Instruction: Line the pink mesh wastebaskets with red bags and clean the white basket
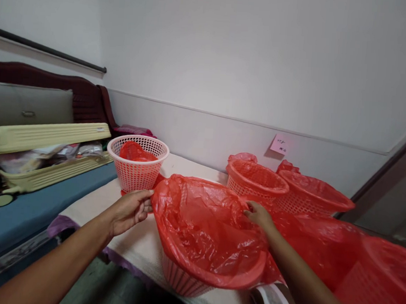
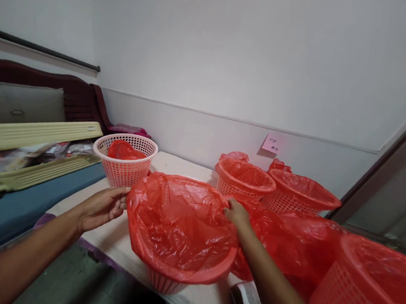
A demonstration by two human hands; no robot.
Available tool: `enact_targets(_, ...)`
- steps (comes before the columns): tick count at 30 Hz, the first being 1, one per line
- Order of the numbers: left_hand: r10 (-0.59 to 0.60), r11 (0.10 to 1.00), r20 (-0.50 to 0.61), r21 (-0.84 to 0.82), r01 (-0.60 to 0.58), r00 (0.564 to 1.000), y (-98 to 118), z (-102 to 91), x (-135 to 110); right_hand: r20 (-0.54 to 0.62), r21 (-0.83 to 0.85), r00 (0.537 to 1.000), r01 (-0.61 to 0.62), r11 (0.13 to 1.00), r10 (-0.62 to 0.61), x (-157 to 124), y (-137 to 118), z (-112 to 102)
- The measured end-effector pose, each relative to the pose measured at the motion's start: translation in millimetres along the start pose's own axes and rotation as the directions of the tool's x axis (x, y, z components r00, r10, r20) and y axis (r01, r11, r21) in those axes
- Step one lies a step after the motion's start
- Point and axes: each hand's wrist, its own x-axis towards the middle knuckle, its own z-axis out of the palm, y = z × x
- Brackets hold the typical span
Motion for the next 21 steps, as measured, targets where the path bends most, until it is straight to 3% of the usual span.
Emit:
enact_targets(11, -0.019, 0.992, 0.114, -0.118, 0.033, 0.993, -15.8, -0.1, -10.7, -0.007, 0.013, 1.000, 0.005, 1.000, -0.005, -0.7, -2.4, -2.0)
enact_targets(21, -0.035, 0.922, 0.167, -0.375, 0.096, 0.985, -51.7, -17.0, -26.5, -0.003, 0.040, 1.000, -0.017, 0.999, 0.017, -2.6, -3.1, -0.8)
